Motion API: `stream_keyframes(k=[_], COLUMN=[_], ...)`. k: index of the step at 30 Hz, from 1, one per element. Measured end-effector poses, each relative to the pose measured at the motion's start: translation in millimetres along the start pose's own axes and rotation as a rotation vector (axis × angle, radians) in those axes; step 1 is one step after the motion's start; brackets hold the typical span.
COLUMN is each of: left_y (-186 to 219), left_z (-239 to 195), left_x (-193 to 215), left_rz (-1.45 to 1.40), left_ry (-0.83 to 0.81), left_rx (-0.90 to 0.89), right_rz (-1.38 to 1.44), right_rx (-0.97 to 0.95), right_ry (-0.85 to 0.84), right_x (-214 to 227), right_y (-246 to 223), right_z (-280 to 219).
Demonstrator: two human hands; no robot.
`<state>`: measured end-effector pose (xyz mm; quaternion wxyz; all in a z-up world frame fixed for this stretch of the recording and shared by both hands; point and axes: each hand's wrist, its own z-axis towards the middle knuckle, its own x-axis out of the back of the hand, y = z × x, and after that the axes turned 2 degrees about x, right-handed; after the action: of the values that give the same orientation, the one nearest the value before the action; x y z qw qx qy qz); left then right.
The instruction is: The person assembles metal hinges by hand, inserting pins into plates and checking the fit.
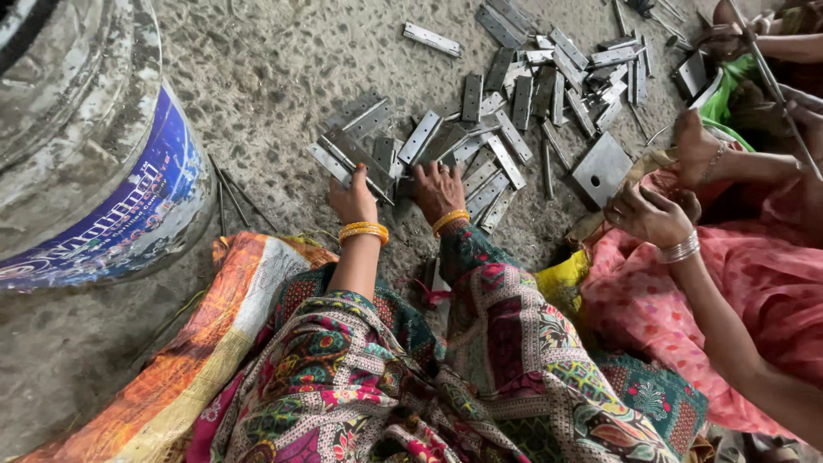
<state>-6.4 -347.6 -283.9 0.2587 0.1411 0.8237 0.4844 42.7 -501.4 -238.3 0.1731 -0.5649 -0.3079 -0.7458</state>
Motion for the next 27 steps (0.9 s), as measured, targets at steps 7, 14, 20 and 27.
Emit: stream_keyframes(k=[7,14,20,27], left_y=[-4.1,3.9,9.9,16.3], left_z=[8.6,4.1,1.1,-1.7], left_x=[2.6,-0.4,1.9,1.8], left_rz=[-0.061,0.096,0.219,0.393], left_ry=[-0.046,0.016,0.066,0.025], left_rx=[-0.071,0.031,0.13,0.182], right_rz=[0.129,0.241,0.2,0.144], right_rx=[-0.08,-0.249,-0.226,-0.244], right_ry=[-0.088,-0.233,-0.248,-0.267], right_x=[-8.7,19.0,11.4,17.8], right_y=[-0.2,6.9,5.8,12.2], right_z=[-16.3,-39.5,-38.3,-49.9])
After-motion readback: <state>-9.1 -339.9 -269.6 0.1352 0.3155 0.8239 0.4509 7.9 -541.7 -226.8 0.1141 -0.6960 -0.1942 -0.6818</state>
